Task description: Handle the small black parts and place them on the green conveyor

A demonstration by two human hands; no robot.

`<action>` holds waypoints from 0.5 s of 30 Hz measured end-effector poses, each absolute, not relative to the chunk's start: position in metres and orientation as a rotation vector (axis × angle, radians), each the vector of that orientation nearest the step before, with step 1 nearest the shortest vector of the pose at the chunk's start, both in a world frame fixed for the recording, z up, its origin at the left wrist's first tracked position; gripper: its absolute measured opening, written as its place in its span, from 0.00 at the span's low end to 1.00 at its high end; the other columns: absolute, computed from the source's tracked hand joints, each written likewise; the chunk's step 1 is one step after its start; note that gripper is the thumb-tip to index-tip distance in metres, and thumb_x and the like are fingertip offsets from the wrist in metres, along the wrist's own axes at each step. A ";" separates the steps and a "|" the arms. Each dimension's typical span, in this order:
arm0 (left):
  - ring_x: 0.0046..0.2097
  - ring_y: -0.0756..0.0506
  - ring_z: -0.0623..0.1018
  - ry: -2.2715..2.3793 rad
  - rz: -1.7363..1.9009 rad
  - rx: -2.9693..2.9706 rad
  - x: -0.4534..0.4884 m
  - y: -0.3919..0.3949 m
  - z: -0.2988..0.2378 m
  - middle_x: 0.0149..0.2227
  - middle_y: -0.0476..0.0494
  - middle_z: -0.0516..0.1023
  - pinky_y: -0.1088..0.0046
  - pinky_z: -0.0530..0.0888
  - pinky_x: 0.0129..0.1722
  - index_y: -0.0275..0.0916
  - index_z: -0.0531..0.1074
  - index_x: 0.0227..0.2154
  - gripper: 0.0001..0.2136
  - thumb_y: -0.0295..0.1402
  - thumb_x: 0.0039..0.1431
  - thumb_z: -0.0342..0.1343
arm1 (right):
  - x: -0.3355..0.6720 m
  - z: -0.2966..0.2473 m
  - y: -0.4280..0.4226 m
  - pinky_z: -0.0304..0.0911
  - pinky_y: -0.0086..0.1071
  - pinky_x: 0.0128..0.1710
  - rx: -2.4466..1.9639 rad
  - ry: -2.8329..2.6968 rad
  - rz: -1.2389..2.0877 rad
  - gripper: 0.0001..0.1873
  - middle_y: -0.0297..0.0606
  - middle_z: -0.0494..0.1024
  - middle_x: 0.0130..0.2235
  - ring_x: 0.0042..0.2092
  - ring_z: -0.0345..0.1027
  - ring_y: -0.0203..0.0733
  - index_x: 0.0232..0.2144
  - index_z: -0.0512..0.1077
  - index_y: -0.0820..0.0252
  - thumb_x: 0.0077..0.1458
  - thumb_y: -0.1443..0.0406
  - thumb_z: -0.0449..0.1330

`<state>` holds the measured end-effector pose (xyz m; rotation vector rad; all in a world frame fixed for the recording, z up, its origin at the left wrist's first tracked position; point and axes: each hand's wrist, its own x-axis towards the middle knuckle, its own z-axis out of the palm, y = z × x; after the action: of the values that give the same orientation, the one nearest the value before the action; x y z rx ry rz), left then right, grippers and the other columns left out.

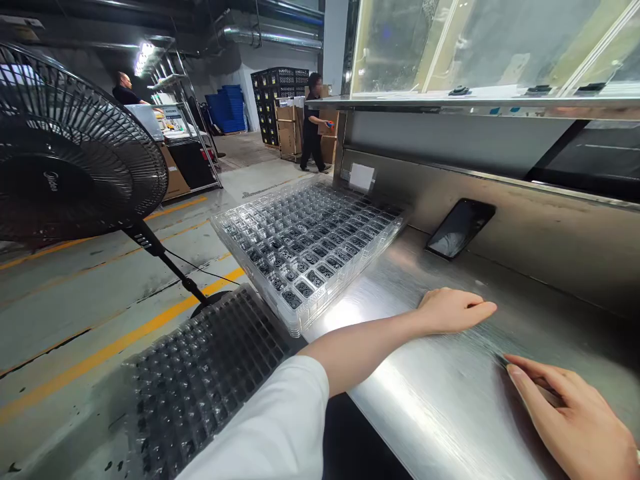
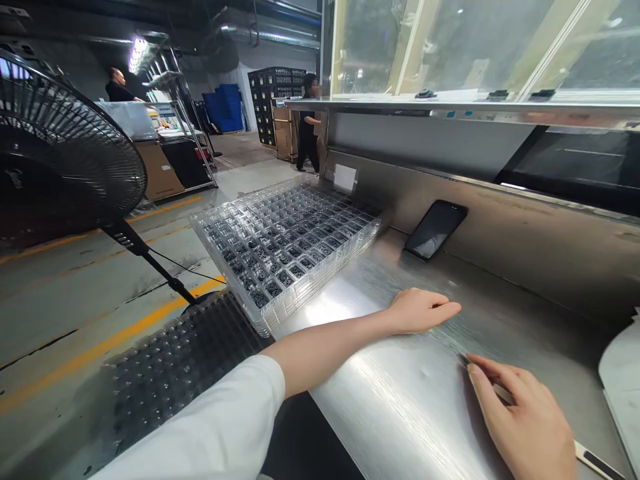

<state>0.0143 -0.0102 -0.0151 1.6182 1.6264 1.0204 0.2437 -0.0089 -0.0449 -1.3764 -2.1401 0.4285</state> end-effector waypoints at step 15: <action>0.23 0.47 0.66 1.516 1.237 1.606 0.023 -0.001 -0.021 0.17 0.51 0.63 0.71 0.63 0.30 0.43 0.61 0.19 0.24 0.51 0.66 0.44 | 0.224 0.015 -0.061 0.66 0.41 0.46 -1.046 -1.861 -0.076 0.09 0.39 0.79 0.40 0.45 0.72 0.46 0.40 0.80 0.53 0.65 0.66 0.59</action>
<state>0.0232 -0.0013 -0.0207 1.6063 1.5159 1.2366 0.2240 -0.0612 0.0154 -1.0460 -1.8614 -0.0764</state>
